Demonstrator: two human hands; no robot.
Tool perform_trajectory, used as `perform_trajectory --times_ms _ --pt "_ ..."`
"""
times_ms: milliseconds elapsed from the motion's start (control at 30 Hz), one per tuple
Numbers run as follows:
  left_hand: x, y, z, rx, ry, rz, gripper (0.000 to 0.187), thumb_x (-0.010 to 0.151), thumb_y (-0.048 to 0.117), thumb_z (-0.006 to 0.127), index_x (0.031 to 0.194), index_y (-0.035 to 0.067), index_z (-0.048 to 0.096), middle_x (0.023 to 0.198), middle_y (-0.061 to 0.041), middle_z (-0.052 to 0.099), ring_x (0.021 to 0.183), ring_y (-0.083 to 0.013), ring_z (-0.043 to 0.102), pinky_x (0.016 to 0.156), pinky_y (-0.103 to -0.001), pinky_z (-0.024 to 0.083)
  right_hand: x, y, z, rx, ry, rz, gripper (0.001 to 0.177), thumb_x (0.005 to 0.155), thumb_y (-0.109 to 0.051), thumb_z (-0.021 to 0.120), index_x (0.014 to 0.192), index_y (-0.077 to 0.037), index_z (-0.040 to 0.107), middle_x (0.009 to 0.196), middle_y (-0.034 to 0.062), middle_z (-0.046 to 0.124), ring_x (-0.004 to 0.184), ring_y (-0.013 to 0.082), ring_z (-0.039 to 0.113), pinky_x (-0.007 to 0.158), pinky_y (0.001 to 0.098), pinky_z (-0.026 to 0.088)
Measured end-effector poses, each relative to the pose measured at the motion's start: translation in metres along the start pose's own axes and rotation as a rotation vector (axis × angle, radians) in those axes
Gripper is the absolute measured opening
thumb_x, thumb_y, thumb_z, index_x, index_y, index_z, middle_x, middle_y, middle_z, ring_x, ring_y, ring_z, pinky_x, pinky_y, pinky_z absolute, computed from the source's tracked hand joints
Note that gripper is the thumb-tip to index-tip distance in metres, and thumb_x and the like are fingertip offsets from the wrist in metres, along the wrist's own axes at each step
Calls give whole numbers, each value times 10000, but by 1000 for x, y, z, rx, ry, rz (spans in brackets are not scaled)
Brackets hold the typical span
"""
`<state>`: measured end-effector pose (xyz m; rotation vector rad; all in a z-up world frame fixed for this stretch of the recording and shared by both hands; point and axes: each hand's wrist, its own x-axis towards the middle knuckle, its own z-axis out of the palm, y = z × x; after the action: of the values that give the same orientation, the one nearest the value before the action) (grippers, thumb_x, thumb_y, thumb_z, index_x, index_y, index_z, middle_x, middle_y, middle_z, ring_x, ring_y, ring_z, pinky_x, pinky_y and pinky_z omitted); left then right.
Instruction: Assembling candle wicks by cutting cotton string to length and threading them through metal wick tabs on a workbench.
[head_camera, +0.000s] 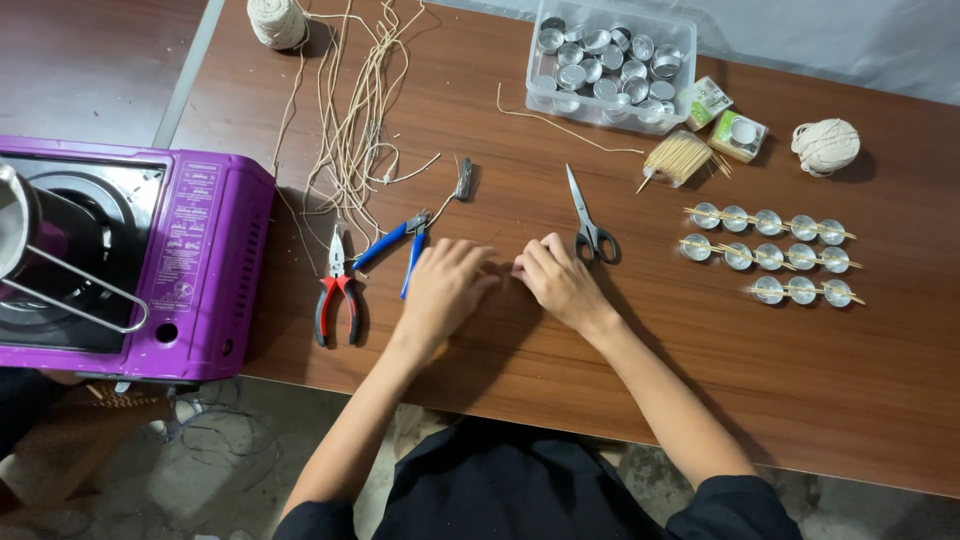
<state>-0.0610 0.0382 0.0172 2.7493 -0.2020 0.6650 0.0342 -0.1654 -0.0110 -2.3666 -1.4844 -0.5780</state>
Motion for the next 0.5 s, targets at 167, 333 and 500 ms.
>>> perform_trajectory --times_ms 167,333,500 --pt "-15 -2 48 26 -68 -23 152 851 385 757 861 254 680 796 42 647 791 -163 642 702 -295 469 5 3 -4 -86 77 -141 164 1038 -222 555 906 -126 574 888 23 492 932 264 510 763 354 486" --pt "-17 -1 53 5 -66 -57 182 866 385 735 824 219 672 721 27 622 704 -165 661 658 -291 483 4 9 2 -108 130 -68 152 1022 -265 587 916 -157 582 890 -6 468 915 246 511 723 360 464" --pt "-12 1 45 -91 -203 -295 185 902 357 688 936 176 712 765 -46 684 717 -274 723 642 -365 571 -2 15 3 -222 154 150 171 947 -275 696 1082 -170 688 988 9 573 925 232 550 760 362 490"
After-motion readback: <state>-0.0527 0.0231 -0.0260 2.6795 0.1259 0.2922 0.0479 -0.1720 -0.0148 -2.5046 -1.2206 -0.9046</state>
